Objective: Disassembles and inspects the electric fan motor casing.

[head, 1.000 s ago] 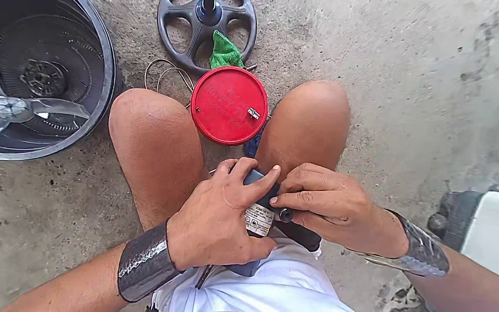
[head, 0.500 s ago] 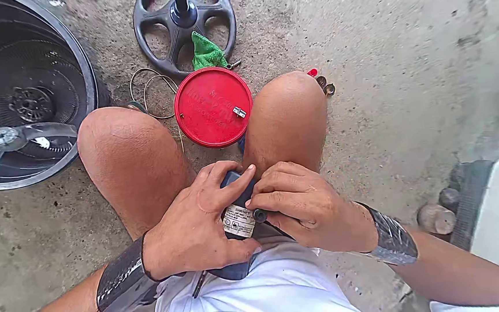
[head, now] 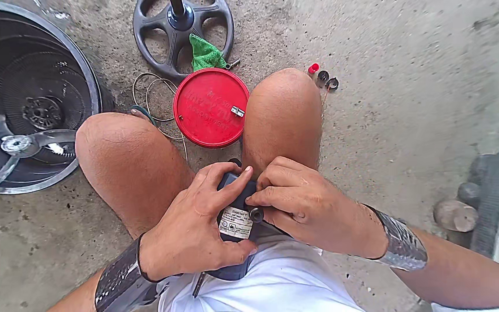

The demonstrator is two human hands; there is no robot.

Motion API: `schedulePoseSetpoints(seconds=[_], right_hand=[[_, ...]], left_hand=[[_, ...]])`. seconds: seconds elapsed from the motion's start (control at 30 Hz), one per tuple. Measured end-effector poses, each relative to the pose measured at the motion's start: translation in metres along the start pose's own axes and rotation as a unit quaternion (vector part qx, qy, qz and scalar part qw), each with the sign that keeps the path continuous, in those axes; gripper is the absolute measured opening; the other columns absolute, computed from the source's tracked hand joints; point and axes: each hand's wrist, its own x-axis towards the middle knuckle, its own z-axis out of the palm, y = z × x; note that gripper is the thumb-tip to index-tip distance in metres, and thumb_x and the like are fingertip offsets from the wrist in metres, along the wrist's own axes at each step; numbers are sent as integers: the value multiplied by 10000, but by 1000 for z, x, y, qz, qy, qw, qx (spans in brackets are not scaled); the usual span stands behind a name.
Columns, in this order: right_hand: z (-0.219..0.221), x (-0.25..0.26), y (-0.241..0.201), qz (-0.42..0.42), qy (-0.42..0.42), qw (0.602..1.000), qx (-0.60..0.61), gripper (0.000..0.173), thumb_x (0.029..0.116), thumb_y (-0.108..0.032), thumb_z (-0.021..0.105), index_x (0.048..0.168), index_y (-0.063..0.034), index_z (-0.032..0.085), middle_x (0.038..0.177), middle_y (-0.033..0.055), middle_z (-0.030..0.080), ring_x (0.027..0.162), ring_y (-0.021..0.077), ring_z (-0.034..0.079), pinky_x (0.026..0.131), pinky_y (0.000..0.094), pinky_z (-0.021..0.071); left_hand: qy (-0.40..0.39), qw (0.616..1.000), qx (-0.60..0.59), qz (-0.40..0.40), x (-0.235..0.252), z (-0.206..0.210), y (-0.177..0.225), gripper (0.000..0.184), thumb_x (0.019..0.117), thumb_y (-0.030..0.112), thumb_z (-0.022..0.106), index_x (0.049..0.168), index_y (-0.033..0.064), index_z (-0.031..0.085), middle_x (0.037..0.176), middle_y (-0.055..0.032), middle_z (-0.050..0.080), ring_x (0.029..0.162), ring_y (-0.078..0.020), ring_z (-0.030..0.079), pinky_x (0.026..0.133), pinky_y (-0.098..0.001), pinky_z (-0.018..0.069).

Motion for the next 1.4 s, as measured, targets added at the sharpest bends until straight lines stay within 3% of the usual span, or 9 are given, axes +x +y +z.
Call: schedulePoseSetpoints(seconds=[0.07, 0.17, 0.33, 0.53, 0.73, 0.87, 1.03, 1.23, 1.4], right_hand=[[-3, 1, -1, 3, -7, 1000, -1, 156, 985, -237, 673, 1049, -132, 769, 890, 31, 651, 888, 149, 593, 778, 275, 479], [-5, -3, 3, -29, 1, 995, 92, 328, 940, -300, 753, 1222, -134, 725, 1045, 58, 688, 1023, 154, 626, 897, 310, 517], [3, -13, 9, -73, 52, 982, 166, 151, 996, -161, 685, 1118, -147, 772, 1073, 77, 728, 1077, 170, 660, 954, 365, 514], [6, -11, 9, -52, 58, 990, 118, 147, 974, -226, 725, 1038, -95, 742, 1057, 42, 747, 1102, 148, 668, 1004, 344, 514], [10, -11, 10, -42, 51, 994, 89, 337, 944, -217, 758, 1245, -89, 678, 1063, 37, 733, 1055, 142, 654, 964, 322, 514], [15, -11, 9, -39, 63, 995, 70, 174, 963, -207, 733, 1108, -117, 766, 983, 51, 712, 990, 146, 642, 881, 306, 507], [19, -9, 6, -25, 74, 995, 63, 156, 957, -252, 742, 1041, -125, 775, 946, 40, 696, 959, 136, 629, 854, 301, 492], [25, -8, 5, -34, 102, 989, 97, 173, 986, -254, 704, 1046, -97, 745, 1019, 37, 730, 1041, 123, 653, 951, 323, 499], [25, -3, 2, -6, 113, 984, 134, 209, 994, -241, 695, 1066, -49, 736, 1021, 56, 725, 1036, 118, 656, 941, 283, 531]], left_hand=[[-1, 1000, 3, 1, 0, 0, 1, 1020, 696, 763, 712, 1566, 325, 409, 1485, -36, 475, 1309, -188, 497, 846, -382, 560], [6, 1000, -3, 4, -1, -1, 0, 1014, 697, 754, 725, 1560, 319, 421, 1481, -36, 480, 1319, -191, 494, 850, -383, 564], [5, 1000, 6, 7, -2, 0, 2, 1018, 695, 740, 726, 1564, 311, 414, 1487, -48, 483, 1334, -215, 485, 855, -393, 561], [3, 1000, 20, 11, 0, 0, 4, 1004, 700, 736, 715, 1559, 305, 425, 1470, -62, 500, 1325, -243, 492, 841, -410, 561], [6, 1000, 11, 11, -2, 0, 2, 1004, 696, 742, 718, 1554, 306, 432, 1469, -58, 501, 1325, -233, 492, 855, -408, 559], [4, 1000, 9, 1, -3, 0, 0, 1022, 690, 756, 714, 1562, 315, 416, 1476, -44, 491, 1314, -216, 499, 848, -405, 558], [5, 1000, 6, 0, -4, 0, 0, 1025, 689, 746, 722, 1564, 308, 416, 1475, -46, 492, 1323, -218, 493, 858, -407, 560], [-3, 1000, 12, -18, -2, -1, 3, 1035, 672, 739, 736, 1562, 318, 419, 1469, -20, 491, 1300, -203, 500, 849, -405, 556], [-23, 999, 13, -36, 0, -6, 3, 1025, 676, 744, 726, 1566, 353, 402, 1471, -2, 473, 1286, -191, 498, 850, -406, 546]])
